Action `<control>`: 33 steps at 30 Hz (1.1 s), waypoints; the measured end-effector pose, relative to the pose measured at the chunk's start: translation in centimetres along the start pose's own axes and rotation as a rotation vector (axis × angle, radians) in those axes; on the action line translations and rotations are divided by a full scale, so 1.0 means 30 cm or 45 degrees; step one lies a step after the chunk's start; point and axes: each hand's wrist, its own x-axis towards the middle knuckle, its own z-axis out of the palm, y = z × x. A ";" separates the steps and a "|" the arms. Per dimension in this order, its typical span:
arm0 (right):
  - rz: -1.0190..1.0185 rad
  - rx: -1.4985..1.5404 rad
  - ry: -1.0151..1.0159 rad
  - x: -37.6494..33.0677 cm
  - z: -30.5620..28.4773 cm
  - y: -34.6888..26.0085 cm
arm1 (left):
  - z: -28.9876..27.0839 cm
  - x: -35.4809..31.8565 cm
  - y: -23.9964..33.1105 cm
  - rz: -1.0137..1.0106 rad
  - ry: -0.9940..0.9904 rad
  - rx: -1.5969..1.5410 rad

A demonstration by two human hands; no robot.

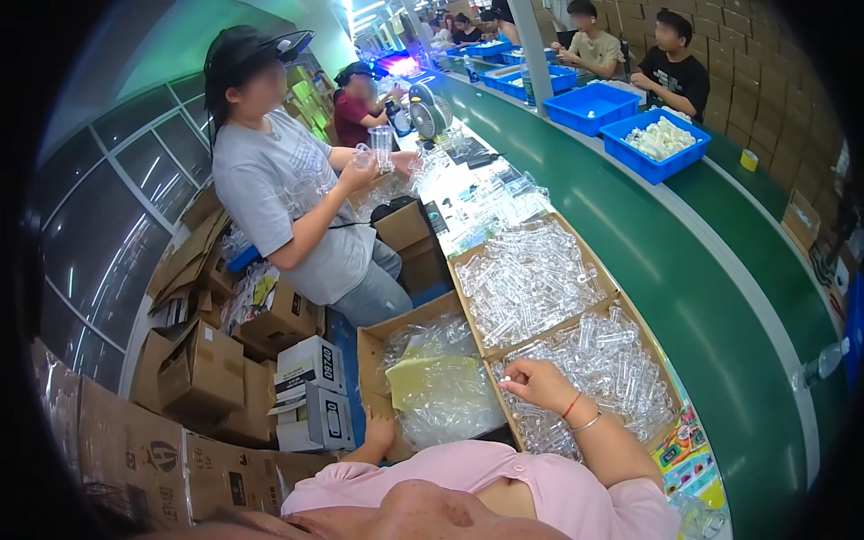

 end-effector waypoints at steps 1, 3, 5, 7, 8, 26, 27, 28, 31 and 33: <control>0.005 0.010 -0.013 0.000 -0.003 0.000 | 0.000 0.006 -0.001 0.002 0.003 0.013; 0.002 0.002 -0.010 -0.001 -0.007 -0.008 | 0.001 0.006 -0.001 0.001 0.001 0.023; -0.003 -0.005 -0.009 -0.001 -0.006 -0.010 | -0.001 0.007 0.003 -0.019 -0.021 0.024; 0.003 0.002 -0.014 0.000 -0.003 -0.009 | 0.008 0.002 -0.001 -0.024 -0.016 0.020; 0.006 0.003 -0.015 0.001 -0.004 -0.008 | 0.010 0.002 -0.001 -0.023 -0.009 0.017; 0.017 0.032 -0.023 0.003 0.002 0.004 | -0.043 0.002 0.013 -0.045 -0.079 0.002; -0.007 0.011 -0.008 0.007 0.003 0.005 | -0.042 0.001 0.012 -0.047 -0.081 0.001; -0.032 -0.010 0.008 0.011 0.003 0.006 | -0.039 0.006 0.009 -0.046 -0.059 -0.016; 0.008 0.023 -0.017 0.018 -0.003 -0.001 | -0.030 0.016 0.000 -0.037 -0.050 -0.034; 0.100 0.138 -0.020 0.014 -0.001 0.001 | -0.058 0.014 0.012 -0.019 -0.062 -0.040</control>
